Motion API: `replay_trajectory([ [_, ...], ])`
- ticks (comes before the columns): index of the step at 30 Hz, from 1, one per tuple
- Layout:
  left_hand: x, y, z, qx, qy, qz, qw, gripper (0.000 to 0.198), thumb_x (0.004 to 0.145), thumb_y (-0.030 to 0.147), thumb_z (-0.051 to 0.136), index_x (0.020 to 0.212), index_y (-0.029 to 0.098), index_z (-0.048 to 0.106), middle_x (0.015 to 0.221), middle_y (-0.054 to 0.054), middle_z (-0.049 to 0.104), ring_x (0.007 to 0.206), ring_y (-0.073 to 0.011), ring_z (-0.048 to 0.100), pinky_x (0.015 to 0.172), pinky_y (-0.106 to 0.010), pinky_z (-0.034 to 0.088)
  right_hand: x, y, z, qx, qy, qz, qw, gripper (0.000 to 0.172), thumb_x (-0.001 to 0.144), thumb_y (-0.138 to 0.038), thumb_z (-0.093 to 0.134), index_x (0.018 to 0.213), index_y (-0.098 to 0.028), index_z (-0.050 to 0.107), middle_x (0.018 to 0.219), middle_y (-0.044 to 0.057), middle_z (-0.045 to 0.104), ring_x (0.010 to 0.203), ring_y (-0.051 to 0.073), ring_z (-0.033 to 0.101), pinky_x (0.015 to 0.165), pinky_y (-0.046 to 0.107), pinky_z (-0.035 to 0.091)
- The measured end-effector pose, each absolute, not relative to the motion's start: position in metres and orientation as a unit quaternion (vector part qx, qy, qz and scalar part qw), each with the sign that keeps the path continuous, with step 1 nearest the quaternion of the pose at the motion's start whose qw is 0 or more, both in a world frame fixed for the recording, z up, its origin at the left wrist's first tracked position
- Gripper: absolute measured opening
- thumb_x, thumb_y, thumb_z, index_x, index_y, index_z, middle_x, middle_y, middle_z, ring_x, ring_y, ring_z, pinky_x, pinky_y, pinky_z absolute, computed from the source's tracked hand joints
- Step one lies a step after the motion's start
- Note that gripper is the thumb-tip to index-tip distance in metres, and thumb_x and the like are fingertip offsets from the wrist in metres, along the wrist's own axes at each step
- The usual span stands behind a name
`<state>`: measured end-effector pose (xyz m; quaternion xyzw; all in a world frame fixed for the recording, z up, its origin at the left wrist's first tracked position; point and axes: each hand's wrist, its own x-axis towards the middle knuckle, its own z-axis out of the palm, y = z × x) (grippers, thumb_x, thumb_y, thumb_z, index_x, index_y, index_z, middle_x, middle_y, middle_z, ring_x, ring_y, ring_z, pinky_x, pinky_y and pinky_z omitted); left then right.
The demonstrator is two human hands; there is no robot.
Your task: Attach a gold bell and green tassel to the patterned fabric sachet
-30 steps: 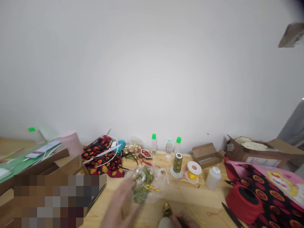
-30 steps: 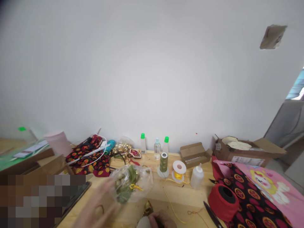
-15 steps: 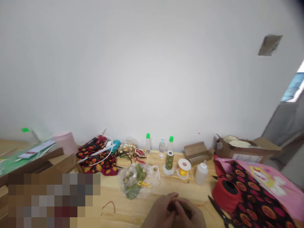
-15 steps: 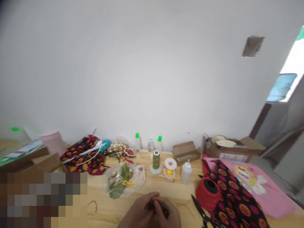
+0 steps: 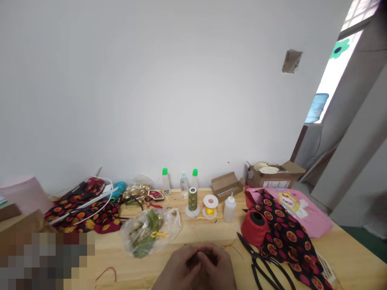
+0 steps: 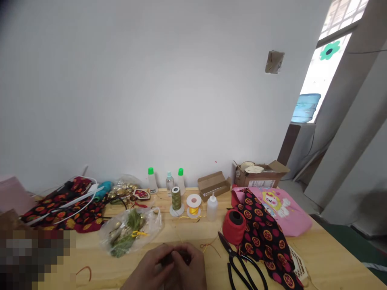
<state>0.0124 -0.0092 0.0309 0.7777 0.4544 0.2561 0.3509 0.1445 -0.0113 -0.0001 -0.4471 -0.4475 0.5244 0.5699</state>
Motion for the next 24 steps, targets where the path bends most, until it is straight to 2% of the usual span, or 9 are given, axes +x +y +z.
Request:
replay_trajectory([
  [4,0.017,-0.005,0.028,0.789,0.453,0.237,0.341,0.022,0.079,0.024,0.044,0.092,0.020,0.062,0.084,-0.003,0.065,0.076,-0.0157,0.057,0.068,-0.023,0.042,0.149,-0.012,0.000,-0.465,-0.466,0.498,0.564,0.020,0.061,-0.033,0.066,0.066,-0.014,0.068,0.065,0.007,0.070,0.064,0.021,0.063,0.061,0.028,0.049],
  [8,0.020,-0.003,0.027,0.813,0.455,0.198,0.305,0.028,0.083,0.030,0.038,0.077,0.020,0.063,0.079,-0.003,0.067,0.073,-0.0162,0.058,0.065,-0.022,0.041,0.156,-0.015,0.001,-0.501,-0.469,0.471,0.554,0.025,0.059,-0.038,0.066,0.065,-0.014,0.068,0.065,0.008,0.069,0.064,0.022,0.063,0.060,0.028,0.049],
  [12,0.022,-0.004,0.025,0.804,0.474,0.187,0.304,0.027,0.083,0.031,0.037,0.082,0.023,0.063,0.083,-0.001,0.068,0.078,-0.0171,0.059,0.068,-0.023,0.041,0.197,-0.027,0.004,-0.573,-0.525,0.361,0.516,0.028,0.068,-0.040,0.056,0.075,-0.016,0.068,0.071,0.008,0.069,0.063,0.020,0.062,0.056,0.026,0.048],
  [14,0.022,-0.005,0.022,0.801,0.485,0.186,0.298,0.029,0.083,0.033,0.035,0.079,0.023,0.062,0.080,-0.001,0.068,0.075,-0.0174,0.059,0.067,-0.023,0.041,0.232,-0.038,0.002,-0.630,-0.566,0.259,0.465,0.026,0.071,-0.036,0.052,0.082,-0.018,0.067,0.076,0.008,0.068,0.065,0.020,0.062,0.058,0.028,0.049],
  [16,0.023,-0.004,0.020,0.803,0.484,0.181,0.297,0.030,0.083,0.033,0.034,0.078,0.023,0.062,0.079,-0.002,0.067,0.074,-0.0173,0.058,0.066,-0.023,0.041,0.266,-0.050,-0.003,-0.671,-0.612,0.150,0.391,0.022,0.070,-0.031,0.052,0.082,-0.020,0.067,0.082,0.009,0.068,0.078,0.024,0.061,0.071,0.033,0.048],
  [20,0.027,0.000,0.019,0.803,0.485,0.167,0.304,0.029,0.083,0.032,0.032,0.081,0.023,0.060,0.079,-0.002,0.067,0.072,-0.0170,0.058,0.064,-0.023,0.041,0.297,-0.063,-0.013,-0.713,-0.648,0.046,0.264,0.025,0.062,-0.015,0.048,0.080,-0.018,0.065,0.081,0.011,0.065,0.072,0.024,0.062,0.067,0.033,0.049],
  [24,0.032,0.002,0.020,0.806,0.484,0.155,0.302,0.029,0.084,0.030,0.030,0.079,0.022,0.057,0.077,-0.002,0.066,0.071,-0.0170,0.058,0.063,-0.024,0.040,0.288,-0.061,-0.004,-0.744,-0.633,0.029,0.214,0.023,0.056,-0.010,0.047,0.075,-0.018,0.059,0.074,0.009,0.064,0.065,0.021,0.062,0.058,0.028,0.047],
])
